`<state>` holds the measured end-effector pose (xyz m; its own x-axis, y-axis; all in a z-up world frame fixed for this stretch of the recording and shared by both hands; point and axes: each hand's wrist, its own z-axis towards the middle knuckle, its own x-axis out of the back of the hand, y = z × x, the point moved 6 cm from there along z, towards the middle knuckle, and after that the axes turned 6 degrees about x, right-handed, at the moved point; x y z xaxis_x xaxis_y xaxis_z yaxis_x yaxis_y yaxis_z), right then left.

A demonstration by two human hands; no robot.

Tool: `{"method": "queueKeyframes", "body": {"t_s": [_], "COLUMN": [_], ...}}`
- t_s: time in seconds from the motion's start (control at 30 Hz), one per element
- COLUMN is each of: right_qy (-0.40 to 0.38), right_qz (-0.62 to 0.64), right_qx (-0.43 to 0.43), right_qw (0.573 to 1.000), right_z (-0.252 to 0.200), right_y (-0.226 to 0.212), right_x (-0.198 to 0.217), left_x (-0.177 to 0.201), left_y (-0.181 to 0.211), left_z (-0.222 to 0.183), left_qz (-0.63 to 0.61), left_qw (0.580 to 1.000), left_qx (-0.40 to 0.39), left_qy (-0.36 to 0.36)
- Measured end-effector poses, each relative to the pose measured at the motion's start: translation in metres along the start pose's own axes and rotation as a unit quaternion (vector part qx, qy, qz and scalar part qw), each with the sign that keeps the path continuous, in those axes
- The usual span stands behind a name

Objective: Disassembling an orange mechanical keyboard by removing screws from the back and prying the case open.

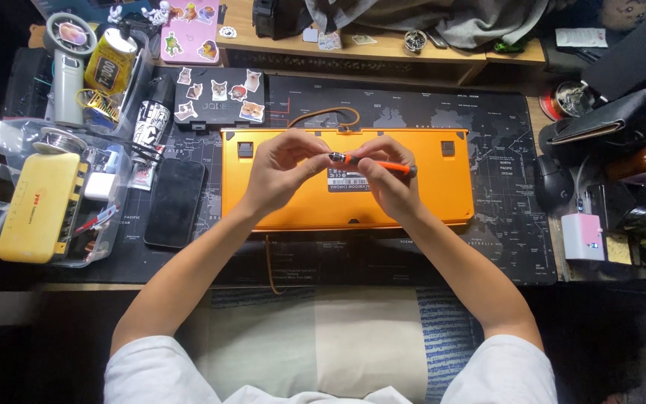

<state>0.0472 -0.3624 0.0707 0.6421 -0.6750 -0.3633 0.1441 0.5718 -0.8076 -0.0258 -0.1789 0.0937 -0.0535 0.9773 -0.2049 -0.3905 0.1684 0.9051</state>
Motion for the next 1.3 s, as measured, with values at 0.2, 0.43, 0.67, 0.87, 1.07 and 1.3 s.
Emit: {"method": "queueKeyframes", "body": {"t_s": [0.2,0.43,0.67,0.87,1.07,1.3], "right_qy": [-0.001,-0.016,0.038,-0.013,-0.03,-0.118], "right_qz": [-0.122,-0.232,-0.175,-0.238,-0.31,-0.317], "right_qx": [0.058,0.076,-0.008,0.001,0.046,0.078], "right_qw": [0.991,0.97,0.984,0.971,0.949,0.938], "right_z": [0.011,0.028,0.031,0.03,0.021,0.023], "right_y": [-0.011,-0.009,-0.002,-0.017,-0.039,-0.029], "right_x": [0.017,0.032,0.039,0.032,0.028,-0.028], "left_x": [0.07,0.144,0.156,0.164,0.149,0.154], "left_y": [0.014,-0.009,-0.007,0.007,0.016,-0.002], "left_z": [0.031,0.036,0.036,0.028,0.022,0.028], "left_qz": [0.235,0.549,0.53,0.494,0.415,0.335], "left_qw": [0.97,0.835,0.838,0.843,0.869,0.884], "left_qx": [-0.053,0.044,0.129,0.2,0.239,0.275], "left_qy": [0.015,0.0,-0.015,-0.068,-0.128,-0.174]}}
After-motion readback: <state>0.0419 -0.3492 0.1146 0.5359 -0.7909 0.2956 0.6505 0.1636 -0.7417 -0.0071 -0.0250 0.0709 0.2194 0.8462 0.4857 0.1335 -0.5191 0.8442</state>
